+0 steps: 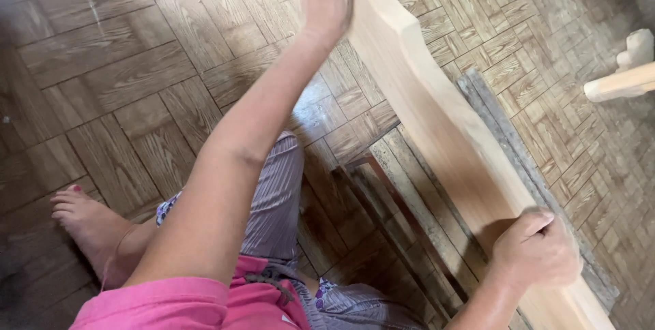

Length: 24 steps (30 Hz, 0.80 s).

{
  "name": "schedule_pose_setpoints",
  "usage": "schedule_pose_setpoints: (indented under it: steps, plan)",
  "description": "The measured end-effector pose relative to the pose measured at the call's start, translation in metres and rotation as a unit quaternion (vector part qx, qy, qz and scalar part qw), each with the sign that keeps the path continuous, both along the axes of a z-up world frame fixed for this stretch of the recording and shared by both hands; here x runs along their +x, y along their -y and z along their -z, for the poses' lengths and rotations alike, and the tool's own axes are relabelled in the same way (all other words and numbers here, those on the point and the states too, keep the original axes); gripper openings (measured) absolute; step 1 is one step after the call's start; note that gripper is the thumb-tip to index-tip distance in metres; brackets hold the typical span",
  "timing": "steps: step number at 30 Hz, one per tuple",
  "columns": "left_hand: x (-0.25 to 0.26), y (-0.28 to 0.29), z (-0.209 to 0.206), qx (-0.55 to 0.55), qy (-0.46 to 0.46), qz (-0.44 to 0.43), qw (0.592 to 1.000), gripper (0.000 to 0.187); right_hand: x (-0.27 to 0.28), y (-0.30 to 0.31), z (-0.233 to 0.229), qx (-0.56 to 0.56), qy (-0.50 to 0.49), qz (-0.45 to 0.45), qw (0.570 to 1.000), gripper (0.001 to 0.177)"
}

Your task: Hand sanding a long, curved wooden furniture component to smooth the surface using sandpaper.

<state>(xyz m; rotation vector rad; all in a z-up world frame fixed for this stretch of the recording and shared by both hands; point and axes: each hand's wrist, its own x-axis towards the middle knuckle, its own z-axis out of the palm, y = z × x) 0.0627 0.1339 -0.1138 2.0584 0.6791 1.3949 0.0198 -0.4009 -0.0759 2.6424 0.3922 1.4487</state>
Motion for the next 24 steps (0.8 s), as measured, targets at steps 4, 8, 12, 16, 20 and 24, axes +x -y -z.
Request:
schedule_pose_setpoints:
  steps: [4, 8, 12, 16, 20, 24]
  plan:
    - [-0.032, 0.079, 0.000, 0.131, -0.039, 0.007, 0.991, 0.034, 0.003, 0.002, 0.002, -0.005, 0.017, 0.003, 1.000, 0.046]
    - [-0.055, 0.153, -0.003, 0.076, 0.075, 0.185, 0.977, 0.065, 0.008, 0.009, 0.008, 0.000, 0.000, 0.024, 1.000, 0.051]
    - [-0.095, 0.190, -0.035, 0.336, -0.045, 0.234, 0.911, 0.059, 0.007, -0.002, 0.002, 0.016, -0.041, 0.032, 0.999, 0.049]
    - [-0.110, 0.165, -0.077, 0.240, -0.147, 0.375, 0.883, 0.055, -0.004, 0.002, -0.004, 0.016, -0.075, 0.018, 0.997, 0.047]
    - [-0.051, 0.090, -0.027, 0.362, -0.110, 0.261, 0.888, 0.041, -0.007, -0.002, -0.004, 0.002, -0.028, -0.005, 1.000, 0.044]
    - [-0.061, 0.112, -0.050, 0.304, -0.135, 0.275, 0.902, 0.050, -0.005, -0.006, -0.006, 0.008, -0.002, -0.011, 1.000, 0.044]
